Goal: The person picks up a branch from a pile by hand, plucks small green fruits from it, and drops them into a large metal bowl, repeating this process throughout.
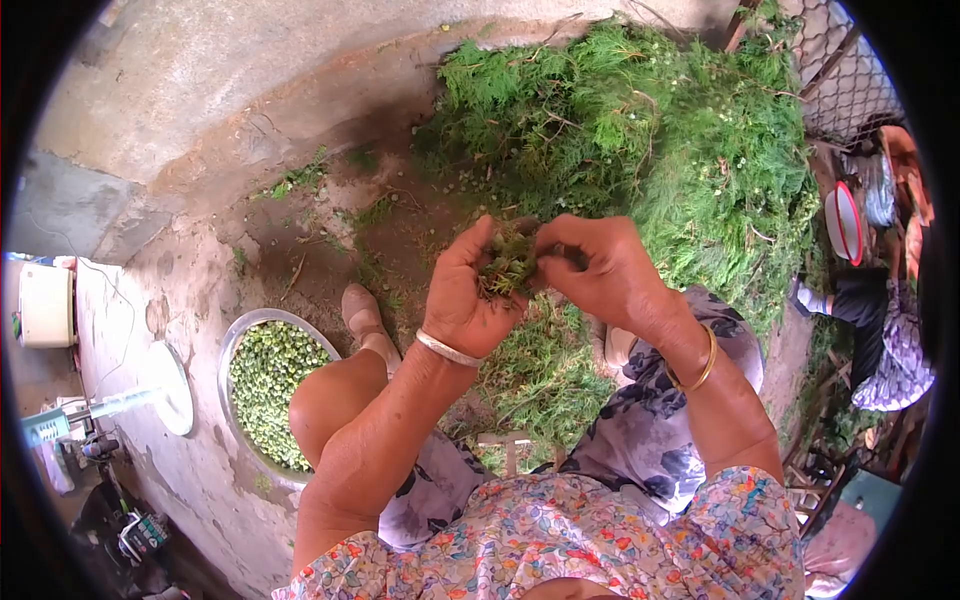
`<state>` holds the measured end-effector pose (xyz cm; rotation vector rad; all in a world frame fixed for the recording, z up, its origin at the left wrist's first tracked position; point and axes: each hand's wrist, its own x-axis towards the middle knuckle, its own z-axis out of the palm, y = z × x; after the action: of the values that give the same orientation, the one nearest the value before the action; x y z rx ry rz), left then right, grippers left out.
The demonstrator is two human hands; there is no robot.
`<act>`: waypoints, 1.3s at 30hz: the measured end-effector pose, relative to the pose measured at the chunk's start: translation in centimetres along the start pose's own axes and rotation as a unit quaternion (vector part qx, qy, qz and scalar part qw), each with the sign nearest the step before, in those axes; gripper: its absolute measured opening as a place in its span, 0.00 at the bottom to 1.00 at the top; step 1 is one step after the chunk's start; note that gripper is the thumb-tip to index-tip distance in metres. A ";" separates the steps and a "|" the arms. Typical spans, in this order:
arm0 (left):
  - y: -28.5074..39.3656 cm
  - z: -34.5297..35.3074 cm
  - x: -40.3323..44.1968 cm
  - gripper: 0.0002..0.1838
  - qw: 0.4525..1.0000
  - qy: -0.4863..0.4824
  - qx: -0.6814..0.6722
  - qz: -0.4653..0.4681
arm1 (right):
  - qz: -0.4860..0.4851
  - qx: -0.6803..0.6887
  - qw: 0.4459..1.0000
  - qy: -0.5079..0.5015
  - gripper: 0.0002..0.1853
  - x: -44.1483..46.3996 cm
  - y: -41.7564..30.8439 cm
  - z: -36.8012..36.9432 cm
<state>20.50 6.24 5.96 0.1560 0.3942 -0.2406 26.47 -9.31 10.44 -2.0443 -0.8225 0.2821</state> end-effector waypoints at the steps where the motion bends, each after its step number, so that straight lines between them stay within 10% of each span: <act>1: 0.1 -0.1 0.0 0.19 1.000 -0.007 0.001 0.006 | 0.043 0.076 0.996 0.010 0.06 0.0 0.0 0.1; 14: 0.0 0.2 0.0 0.20 1.000 0.014 0.019 0.010 | -0.011 -0.063 0.998 -0.021 0.08 -0.2 0.4 0.3; 23: 0.5 0.6 -0.1 0.19 0.999 -0.029 -0.019 -0.002 | 0.077 0.206 0.975 0.032 0.06 0.3 -0.1 -0.4; 39: 0.8 0.1 -0.2 0.17 1.000 -0.006 0.011 0.018 | 0.060 0.031 0.996 0.057 0.13 -0.1 -0.6 0.1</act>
<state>20.59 6.99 6.19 0.1831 0.3760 -0.2102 26.10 -9.13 10.85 -2.0342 -0.6143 0.2522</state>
